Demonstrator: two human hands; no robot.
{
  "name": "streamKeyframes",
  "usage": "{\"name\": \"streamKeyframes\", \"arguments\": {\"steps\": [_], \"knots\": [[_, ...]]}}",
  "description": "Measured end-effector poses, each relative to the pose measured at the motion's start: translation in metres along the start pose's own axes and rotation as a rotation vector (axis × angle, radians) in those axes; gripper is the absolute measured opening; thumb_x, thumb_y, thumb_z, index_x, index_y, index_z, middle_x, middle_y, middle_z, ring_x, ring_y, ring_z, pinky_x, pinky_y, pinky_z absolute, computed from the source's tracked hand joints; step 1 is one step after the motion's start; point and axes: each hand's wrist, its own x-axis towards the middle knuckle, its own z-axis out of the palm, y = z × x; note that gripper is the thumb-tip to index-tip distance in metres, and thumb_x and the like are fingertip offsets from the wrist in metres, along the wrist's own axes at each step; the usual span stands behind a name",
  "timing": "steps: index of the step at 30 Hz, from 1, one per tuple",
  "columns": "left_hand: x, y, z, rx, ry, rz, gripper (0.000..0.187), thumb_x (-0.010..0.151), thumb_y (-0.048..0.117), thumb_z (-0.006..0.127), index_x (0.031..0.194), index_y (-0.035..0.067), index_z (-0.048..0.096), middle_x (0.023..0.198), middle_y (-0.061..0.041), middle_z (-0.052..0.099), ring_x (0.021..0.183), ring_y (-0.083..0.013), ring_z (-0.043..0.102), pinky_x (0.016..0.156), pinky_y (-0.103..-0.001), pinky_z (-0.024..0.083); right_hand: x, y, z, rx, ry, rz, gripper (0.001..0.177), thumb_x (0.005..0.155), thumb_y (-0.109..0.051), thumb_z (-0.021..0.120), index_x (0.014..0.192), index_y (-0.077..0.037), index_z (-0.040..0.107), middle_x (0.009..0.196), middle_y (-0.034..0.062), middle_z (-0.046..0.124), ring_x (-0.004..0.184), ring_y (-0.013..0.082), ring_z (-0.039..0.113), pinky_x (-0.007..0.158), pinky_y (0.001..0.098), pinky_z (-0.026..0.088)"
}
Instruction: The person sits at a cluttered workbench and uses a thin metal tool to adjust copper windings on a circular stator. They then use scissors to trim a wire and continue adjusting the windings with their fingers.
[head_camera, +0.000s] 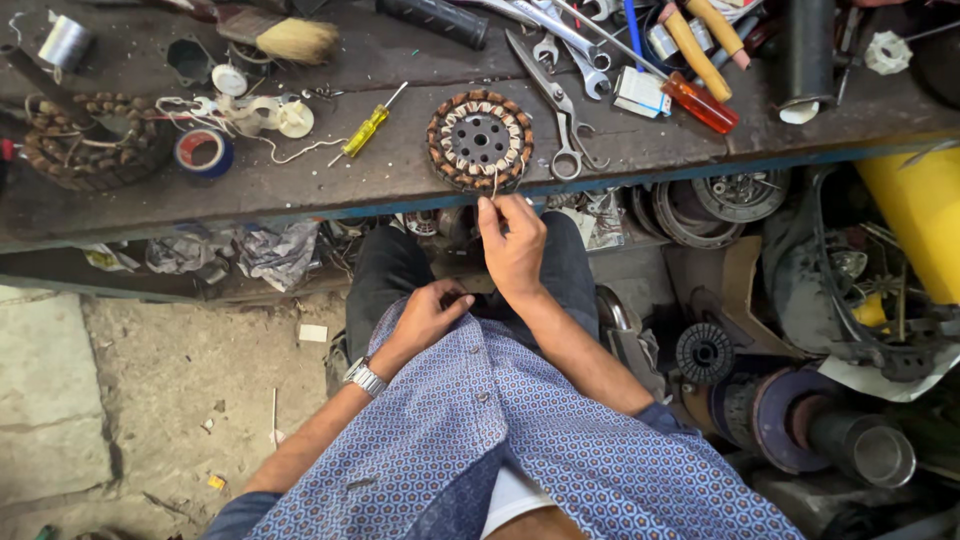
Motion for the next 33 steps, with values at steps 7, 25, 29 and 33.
{"name": "streamKeyframes", "arguments": {"steps": [7,25,29,33], "knots": [[-0.001,0.003,-0.002,-0.052,0.009,0.007,0.031,0.09,0.029,0.072,0.1,0.0,0.072,0.085,-0.012,0.076,0.072,-0.0192,0.07,0.068,-0.034,0.054,0.003,0.025,-0.005,-0.178,-0.069,-0.174,0.028,0.095,-0.008,0.072,0.074,-0.004,0.054,0.07,0.0125,0.054,0.065,0.0341,0.058,0.062,0.0446,0.045],[0.049,0.102,-0.004,-0.706,0.238,0.19,0.017,0.103,0.013,0.062,0.111,-0.002,0.067,0.092,0.001,0.068,0.083,-0.003,0.06,0.073,-0.021,0.049,-0.02,0.01,-0.034,-0.037,-0.233,-0.174,0.01,0.093,-0.005,0.071,0.087,0.0,0.064,0.075,0.0127,0.058,0.065,0.0314,0.059,0.06,0.0408,0.045],[0.053,0.096,-0.004,-0.734,0.211,0.189,0.015,0.103,0.012,0.063,0.107,-0.001,0.067,0.088,0.003,0.066,0.079,-0.002,0.057,0.069,-0.02,0.046,-0.018,0.01,-0.037,-0.059,-0.29,-0.154,0.012,0.092,-0.006,0.073,0.086,0.0,0.065,0.073,0.0131,0.058,0.065,0.0315,0.059,0.061,0.041,0.044],[0.056,0.088,-0.003,-0.704,0.199,0.131,0.016,0.104,0.015,0.061,0.101,0.001,0.065,0.078,0.006,0.057,0.066,-0.0016,0.042,0.056,-0.021,0.033,-0.006,0.008,-0.046,0.013,-0.249,-0.096,0.012,0.095,-0.011,0.072,0.091,-0.001,0.067,0.081,0.0116,0.064,0.073,0.0287,0.063,0.066,0.0384,0.048]]}}
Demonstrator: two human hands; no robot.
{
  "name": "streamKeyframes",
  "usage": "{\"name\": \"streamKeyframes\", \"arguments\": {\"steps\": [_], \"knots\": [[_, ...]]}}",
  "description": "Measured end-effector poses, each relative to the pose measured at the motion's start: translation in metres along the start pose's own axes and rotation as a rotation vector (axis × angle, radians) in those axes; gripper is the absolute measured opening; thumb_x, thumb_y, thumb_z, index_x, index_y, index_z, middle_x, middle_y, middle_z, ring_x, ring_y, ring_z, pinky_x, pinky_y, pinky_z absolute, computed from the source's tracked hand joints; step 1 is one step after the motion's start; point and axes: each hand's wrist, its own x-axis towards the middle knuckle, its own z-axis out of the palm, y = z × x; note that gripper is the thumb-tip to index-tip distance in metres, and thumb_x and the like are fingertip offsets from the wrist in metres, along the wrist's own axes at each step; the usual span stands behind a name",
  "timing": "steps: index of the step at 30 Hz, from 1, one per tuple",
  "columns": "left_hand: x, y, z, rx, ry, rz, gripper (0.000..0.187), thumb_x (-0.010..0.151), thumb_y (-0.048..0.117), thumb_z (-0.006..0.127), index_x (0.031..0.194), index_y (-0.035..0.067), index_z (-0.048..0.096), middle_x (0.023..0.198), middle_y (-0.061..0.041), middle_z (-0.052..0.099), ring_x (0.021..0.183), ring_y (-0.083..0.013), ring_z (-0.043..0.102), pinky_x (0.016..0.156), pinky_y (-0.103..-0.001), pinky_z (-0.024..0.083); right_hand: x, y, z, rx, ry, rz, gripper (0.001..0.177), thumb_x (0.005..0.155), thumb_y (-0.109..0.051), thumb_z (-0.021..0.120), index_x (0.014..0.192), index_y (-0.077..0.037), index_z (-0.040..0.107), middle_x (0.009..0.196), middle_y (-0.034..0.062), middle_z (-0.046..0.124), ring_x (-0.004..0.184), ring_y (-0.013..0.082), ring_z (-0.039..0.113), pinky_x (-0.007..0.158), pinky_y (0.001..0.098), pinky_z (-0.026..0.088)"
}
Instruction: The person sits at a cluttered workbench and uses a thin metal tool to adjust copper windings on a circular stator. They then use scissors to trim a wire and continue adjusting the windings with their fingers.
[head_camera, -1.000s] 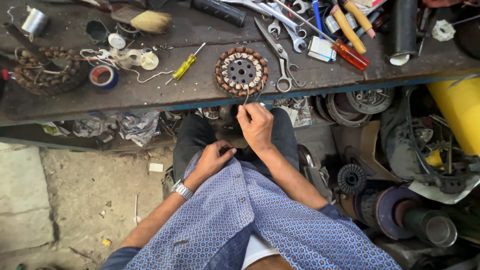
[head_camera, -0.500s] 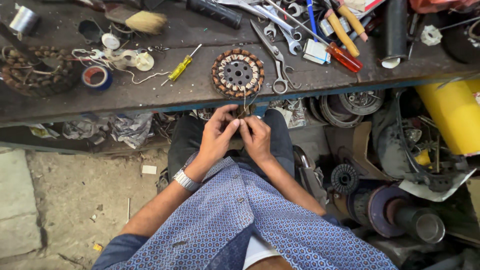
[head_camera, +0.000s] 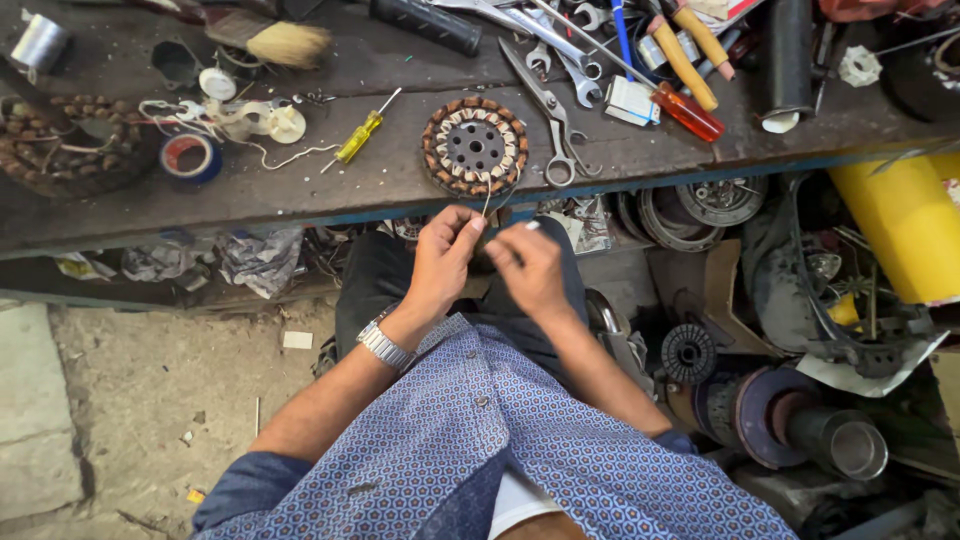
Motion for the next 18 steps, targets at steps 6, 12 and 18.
{"name": "streamKeyframes", "arguments": {"steps": [6,12,18], "knots": [[0.005,-0.003,0.0,0.108,-0.048,0.091,0.016,0.106,0.016,0.057,0.097,0.003,0.06,0.077,0.008,0.049,0.071,-0.0016,0.042,0.061,-0.022,0.035,0.065,-0.001,-0.047,-0.327,0.245,0.022,0.013,0.097,-0.007,0.073,0.107,0.0,0.068,0.097,0.0145,0.065,0.087,0.0308,0.064,0.079,0.0412,0.05],[0.006,-0.015,0.0,0.231,-0.016,0.149,0.019,0.105,0.019,0.056,0.096,0.003,0.06,0.076,0.004,0.052,0.071,-0.0047,0.045,0.062,-0.025,0.04,0.089,0.009,-0.085,-0.39,-0.001,-0.042,0.028,0.093,-0.006,0.075,0.12,-0.001,0.069,0.112,0.0157,0.067,0.102,0.0344,0.064,0.087,0.0453,0.051],[0.014,-0.036,0.003,0.062,-0.039,0.111,0.018,0.104,0.014,0.051,0.089,0.004,0.054,0.074,0.0,0.055,0.068,-0.0093,0.052,0.063,-0.026,0.044,0.072,0.008,-0.072,-0.415,0.061,0.126,0.025,0.095,-0.009,0.072,0.119,-0.003,0.07,0.115,0.0166,0.067,0.103,0.0363,0.064,0.091,0.0454,0.05]]}}
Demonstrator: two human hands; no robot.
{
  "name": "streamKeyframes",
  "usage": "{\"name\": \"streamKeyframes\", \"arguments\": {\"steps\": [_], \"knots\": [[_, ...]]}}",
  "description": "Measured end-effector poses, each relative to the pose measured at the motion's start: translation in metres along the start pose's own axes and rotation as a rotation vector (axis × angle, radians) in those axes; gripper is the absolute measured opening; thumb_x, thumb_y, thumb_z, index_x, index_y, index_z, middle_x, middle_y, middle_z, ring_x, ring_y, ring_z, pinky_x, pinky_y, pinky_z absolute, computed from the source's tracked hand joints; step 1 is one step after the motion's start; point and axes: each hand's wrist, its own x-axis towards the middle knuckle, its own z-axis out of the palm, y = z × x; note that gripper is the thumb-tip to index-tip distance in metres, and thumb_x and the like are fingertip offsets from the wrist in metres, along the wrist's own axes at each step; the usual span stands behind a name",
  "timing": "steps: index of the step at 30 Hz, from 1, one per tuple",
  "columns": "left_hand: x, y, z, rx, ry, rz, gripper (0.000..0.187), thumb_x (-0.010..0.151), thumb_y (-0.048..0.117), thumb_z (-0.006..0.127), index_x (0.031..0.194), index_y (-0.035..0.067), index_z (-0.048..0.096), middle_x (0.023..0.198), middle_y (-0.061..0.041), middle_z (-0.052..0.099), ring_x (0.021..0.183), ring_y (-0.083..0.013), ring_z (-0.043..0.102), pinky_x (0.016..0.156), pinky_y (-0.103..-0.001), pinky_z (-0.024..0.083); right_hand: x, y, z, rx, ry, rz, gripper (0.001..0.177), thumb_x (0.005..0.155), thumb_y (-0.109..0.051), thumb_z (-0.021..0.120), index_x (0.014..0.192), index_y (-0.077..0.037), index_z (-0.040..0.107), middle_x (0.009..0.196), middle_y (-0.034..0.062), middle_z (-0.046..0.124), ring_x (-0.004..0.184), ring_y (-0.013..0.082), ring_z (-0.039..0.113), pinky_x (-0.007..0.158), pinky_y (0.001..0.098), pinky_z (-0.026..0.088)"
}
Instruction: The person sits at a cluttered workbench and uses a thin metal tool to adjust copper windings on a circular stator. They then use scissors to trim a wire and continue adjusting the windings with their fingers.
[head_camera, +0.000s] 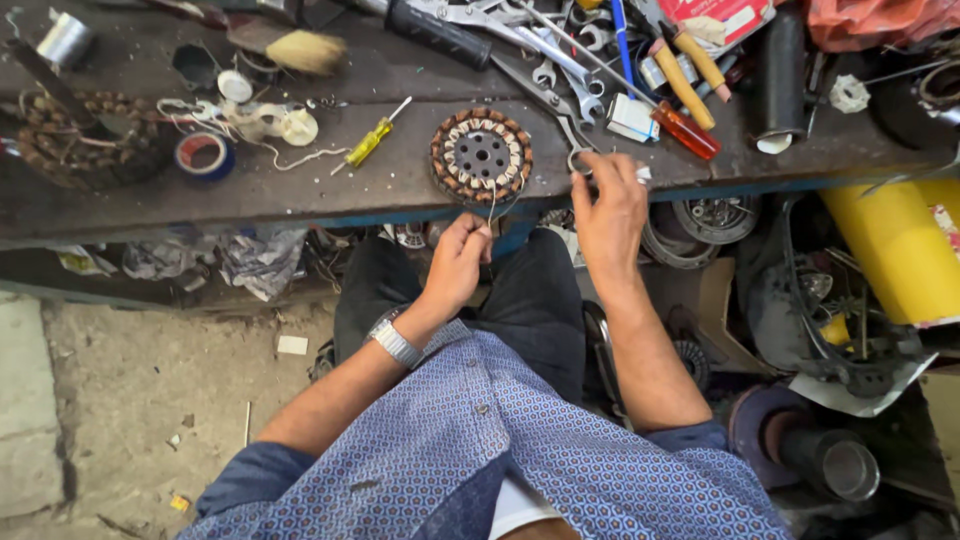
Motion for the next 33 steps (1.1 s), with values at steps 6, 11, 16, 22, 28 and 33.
{"name": "streamKeyframes", "arguments": {"steps": [6,11,16,22,28,33], "knots": [[0.005,-0.003,-0.004,-0.209,-0.047,-0.118,0.016,0.102,0.012,0.048,0.088,0.005,0.054,0.071,-0.001,0.054,0.064,-0.0102,0.05,0.06,-0.026,0.042,-0.002,0.015,0.003,-0.097,0.015,-0.208,0.017,0.097,-0.01,0.074,0.112,-0.002,0.071,0.117,0.0176,0.068,0.108,0.04,0.065,0.104,0.0469,0.048],[0.007,0.005,-0.006,-0.12,0.016,-0.133,0.014,0.098,0.01,0.047,0.089,0.004,0.056,0.07,-0.001,0.055,0.062,-0.0101,0.05,0.057,-0.026,0.042,-0.011,0.018,0.005,-0.092,-0.035,0.071,0.012,0.101,-0.017,0.076,0.105,-0.007,0.073,0.11,0.011,0.07,0.106,0.0329,0.067,0.106,0.0455,0.05],[0.006,0.015,-0.008,0.082,0.011,-0.058,0.02,0.097,0.012,0.047,0.082,0.003,0.057,0.067,-0.002,0.056,0.062,-0.0103,0.051,0.057,-0.027,0.043,-0.006,0.019,0.006,-0.178,0.048,-0.196,0.031,0.092,-0.014,0.077,0.12,-0.002,0.07,0.127,0.017,0.065,0.114,0.0395,0.061,0.095,0.0493,0.046],[0.008,0.021,-0.016,0.114,-0.02,-0.042,0.019,0.094,0.01,0.047,0.079,0.003,0.056,0.065,-0.002,0.055,0.06,-0.0107,0.051,0.057,-0.028,0.043,-0.03,0.01,-0.009,-0.164,-0.01,-0.066,0.023,0.092,-0.018,0.078,0.111,-0.007,0.071,0.119,0.0122,0.068,0.109,0.0363,0.064,0.092,0.0469,0.048],[0.006,0.005,-0.013,0.06,-0.088,0.01,0.022,0.099,0.011,0.047,0.08,0.003,0.053,0.068,-0.002,0.052,0.062,-0.0113,0.05,0.058,-0.028,0.042,-0.042,0.014,-0.014,-0.135,-0.013,0.039,0.032,0.085,-0.007,0.076,0.115,-0.004,0.062,0.108,0.0153,0.067,0.1,0.0373,0.065,0.085,0.0482,0.05],[-0.001,0.013,-0.005,-0.064,-0.082,-0.086,0.021,0.101,0.015,0.046,0.085,0.005,0.054,0.065,-0.002,0.054,0.052,-0.0116,0.055,0.052,-0.027,0.046,-0.035,0.022,0.002,-0.297,-0.029,0.041,0.04,0.081,-0.01,0.082,0.112,-0.003,0.058,0.1,0.0185,0.069,0.093,0.0421,0.066,0.078,0.0513,0.05]]}}
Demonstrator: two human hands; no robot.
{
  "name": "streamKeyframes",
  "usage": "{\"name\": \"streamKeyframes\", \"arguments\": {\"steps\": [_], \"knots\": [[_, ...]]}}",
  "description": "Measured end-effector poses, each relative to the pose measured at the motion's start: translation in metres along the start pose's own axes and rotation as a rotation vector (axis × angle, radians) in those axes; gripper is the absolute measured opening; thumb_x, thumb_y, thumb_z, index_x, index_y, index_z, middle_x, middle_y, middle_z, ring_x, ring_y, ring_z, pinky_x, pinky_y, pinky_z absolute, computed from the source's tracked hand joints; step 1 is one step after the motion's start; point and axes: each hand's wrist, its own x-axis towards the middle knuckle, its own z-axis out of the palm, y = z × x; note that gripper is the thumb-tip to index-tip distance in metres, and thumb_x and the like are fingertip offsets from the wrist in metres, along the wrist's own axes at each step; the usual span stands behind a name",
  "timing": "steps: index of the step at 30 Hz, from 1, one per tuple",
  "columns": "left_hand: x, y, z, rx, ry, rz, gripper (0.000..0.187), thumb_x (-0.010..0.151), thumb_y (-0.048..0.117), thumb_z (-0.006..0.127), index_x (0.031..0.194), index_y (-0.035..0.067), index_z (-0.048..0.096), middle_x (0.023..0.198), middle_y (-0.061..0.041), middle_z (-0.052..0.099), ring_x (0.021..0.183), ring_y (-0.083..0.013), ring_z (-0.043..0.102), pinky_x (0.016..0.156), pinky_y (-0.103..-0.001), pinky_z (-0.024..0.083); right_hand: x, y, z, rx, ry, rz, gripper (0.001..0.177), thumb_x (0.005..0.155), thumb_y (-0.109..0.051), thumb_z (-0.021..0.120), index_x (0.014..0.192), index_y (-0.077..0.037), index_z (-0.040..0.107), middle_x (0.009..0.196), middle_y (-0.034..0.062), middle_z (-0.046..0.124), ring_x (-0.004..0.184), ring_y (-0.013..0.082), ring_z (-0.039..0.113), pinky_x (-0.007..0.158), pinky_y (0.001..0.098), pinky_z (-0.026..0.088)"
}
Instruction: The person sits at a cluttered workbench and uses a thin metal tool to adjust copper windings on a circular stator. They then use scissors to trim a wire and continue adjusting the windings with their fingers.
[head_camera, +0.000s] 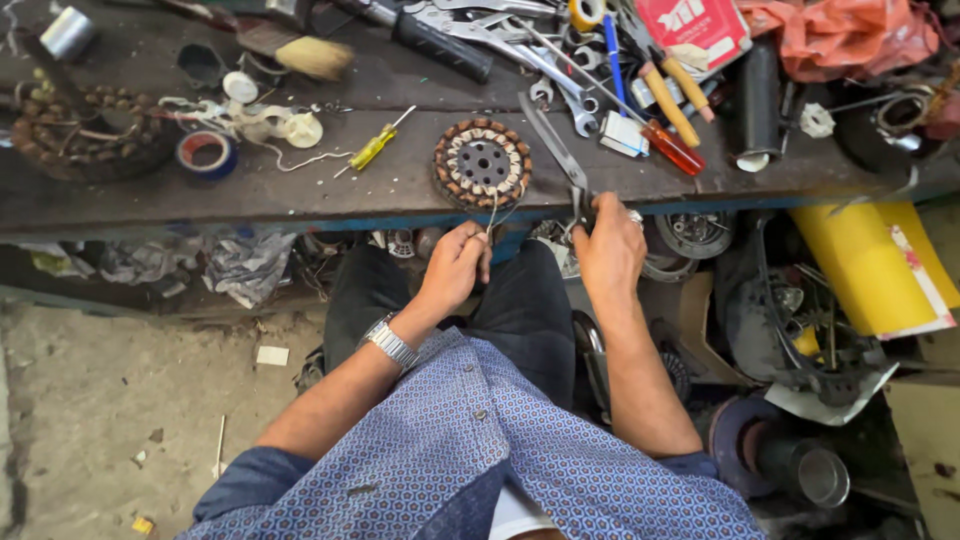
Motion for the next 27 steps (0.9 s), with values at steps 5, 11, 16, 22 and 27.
{"name": "streamKeyframes", "arguments": {"steps": [5,11,16,22,27], "knots": [[0.0,0.006,-0.006,-0.009,0.004,-0.032,0.024,0.103,0.016,0.048,0.083,0.005,0.053,0.063,-0.001,0.052,0.049,-0.0096,0.051,0.048,-0.026,0.043,-0.012,0.009,0.013,0.094,-0.053,0.1,0.033,0.082,-0.013,0.082,0.107,-0.002,0.064,0.091,0.0168,0.072,0.086,0.0396,0.069,0.074,0.0499,0.051],[-0.002,-0.001,-0.001,0.006,0.008,-0.025,0.025,0.104,0.017,0.05,0.082,0.005,0.052,0.063,0.002,0.048,0.05,-0.0073,0.046,0.046,-0.026,0.039,-0.056,0.04,0.035,0.761,-0.331,0.285,0.03,0.085,-0.018,0.08,0.103,-0.002,0.063,0.094,0.0034,0.069,0.089,0.0111,0.064,0.08,0.0282,0.052],[-0.004,-0.002,-0.002,0.177,0.041,0.076,0.026,0.103,0.018,0.051,0.081,0.006,0.053,0.062,0.003,0.049,0.054,-0.0057,0.046,0.05,-0.025,0.039,-0.122,0.055,0.053,0.978,-0.681,0.438,0.044,0.081,-0.027,0.08,0.109,-0.002,0.057,0.088,0.0015,0.06,0.079,0.0127,0.057,0.069,0.0276,0.048],[0.001,-0.013,-0.004,-0.162,-0.072,-0.017,0.027,0.104,0.017,0.05,0.079,0.009,0.046,0.065,0.004,0.043,0.055,-0.0057,0.038,0.05,-0.025,0.033,-0.115,0.048,0.041,1.012,-0.96,0.173,0.067,0.073,-0.051,0.083,0.117,-0.007,0.058,0.091,0.0008,0.061,0.084,0.011,0.059,0.075,0.0262,0.05],[0.0,-0.01,-0.006,-0.178,-0.115,0.029,0.03,0.106,0.018,0.049,0.077,0.01,0.044,0.065,0.004,0.045,0.056,-0.0065,0.041,0.052,-0.025,0.035,-0.079,0.047,0.045,0.88,-0.962,0.005,0.074,0.064,-0.065,0.084,0.103,-0.008,0.057,0.089,-0.0023,0.057,0.082,0.0093,0.054,0.073,0.0266,0.047]]}}
